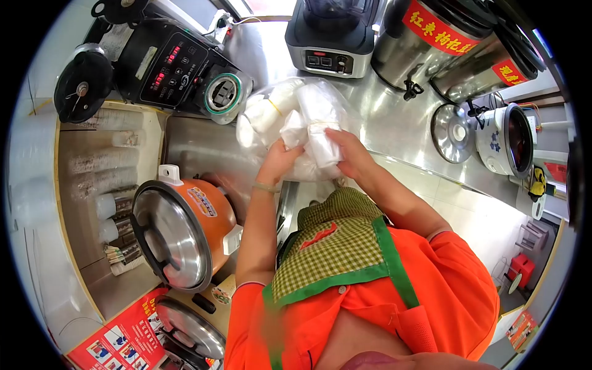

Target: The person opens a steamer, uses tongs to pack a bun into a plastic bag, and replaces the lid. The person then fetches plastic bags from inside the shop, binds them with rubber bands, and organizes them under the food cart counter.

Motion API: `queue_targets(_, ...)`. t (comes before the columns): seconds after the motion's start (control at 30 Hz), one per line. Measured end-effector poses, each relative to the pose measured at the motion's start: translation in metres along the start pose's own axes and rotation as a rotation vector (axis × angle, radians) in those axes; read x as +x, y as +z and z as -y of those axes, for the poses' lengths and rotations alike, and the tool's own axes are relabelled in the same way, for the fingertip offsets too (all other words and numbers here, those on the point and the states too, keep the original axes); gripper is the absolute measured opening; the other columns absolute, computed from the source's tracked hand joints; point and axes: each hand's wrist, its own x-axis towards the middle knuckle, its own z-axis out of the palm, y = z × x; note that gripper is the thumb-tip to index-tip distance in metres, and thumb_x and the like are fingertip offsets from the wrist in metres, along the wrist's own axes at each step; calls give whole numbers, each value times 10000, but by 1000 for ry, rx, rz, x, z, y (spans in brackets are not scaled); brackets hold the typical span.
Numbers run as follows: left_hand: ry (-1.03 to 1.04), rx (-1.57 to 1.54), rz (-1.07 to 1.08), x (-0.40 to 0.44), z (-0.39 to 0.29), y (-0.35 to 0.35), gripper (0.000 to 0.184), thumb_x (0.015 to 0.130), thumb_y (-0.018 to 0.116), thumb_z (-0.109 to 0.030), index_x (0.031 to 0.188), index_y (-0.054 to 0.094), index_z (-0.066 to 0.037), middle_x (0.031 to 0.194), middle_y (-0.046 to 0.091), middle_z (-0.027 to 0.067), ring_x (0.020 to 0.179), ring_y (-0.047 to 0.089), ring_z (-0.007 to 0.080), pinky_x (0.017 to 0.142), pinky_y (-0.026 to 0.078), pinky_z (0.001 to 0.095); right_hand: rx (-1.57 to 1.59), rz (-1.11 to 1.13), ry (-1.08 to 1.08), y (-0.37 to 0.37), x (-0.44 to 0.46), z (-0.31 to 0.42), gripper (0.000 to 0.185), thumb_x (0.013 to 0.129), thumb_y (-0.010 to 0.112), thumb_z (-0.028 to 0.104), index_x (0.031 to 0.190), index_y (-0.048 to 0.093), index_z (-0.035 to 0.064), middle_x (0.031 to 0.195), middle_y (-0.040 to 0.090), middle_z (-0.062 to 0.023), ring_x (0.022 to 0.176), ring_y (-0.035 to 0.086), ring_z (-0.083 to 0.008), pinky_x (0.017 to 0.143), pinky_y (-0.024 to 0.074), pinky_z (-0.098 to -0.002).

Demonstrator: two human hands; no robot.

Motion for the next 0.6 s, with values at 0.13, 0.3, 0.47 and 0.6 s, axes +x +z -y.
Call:
queue_targets(0.13,188,-203,-125,-8,-7,-19,271,834,668,-106,1039,625,66,968,683,108,816,633,162,725,507,311,13,-22,-52,-4,-4,-3,460,947,474,247,1308,437,-34,1225,568,-167,1109,574,-293,986,437,-444)
queue_targets(0.3,170,52,-353,-32,-18,-52,229,834,667,-88,983,640,84,877,691,98,787,625,141,691,498,301,99,-66,-46,-11,-2,-29,449,965,418,210,1341,401,-35,1276,538,-167,1173,534,-299,1049,382,-446)
queue_targets(0.47,238,125,-523,-59,-52,-48,226,843,654,-75,985,642,101,881,694,118,796,623,131,707,495,295,160,-118,-81,13,1,-35,448,979,361,160,1378,331,-41,1359,463,-161,1267,447,-291,1073,361,-449)
queue_targets(0.6,385,107,-874,-78,-80,-53,229,858,648,-66,1011,646,104,923,686,124,812,636,164,740,500,294,310,-139,-41,34,27,-46,416,972,376,125,1354,358,-39,1318,488,-157,1245,461,-289,1071,363,-459)
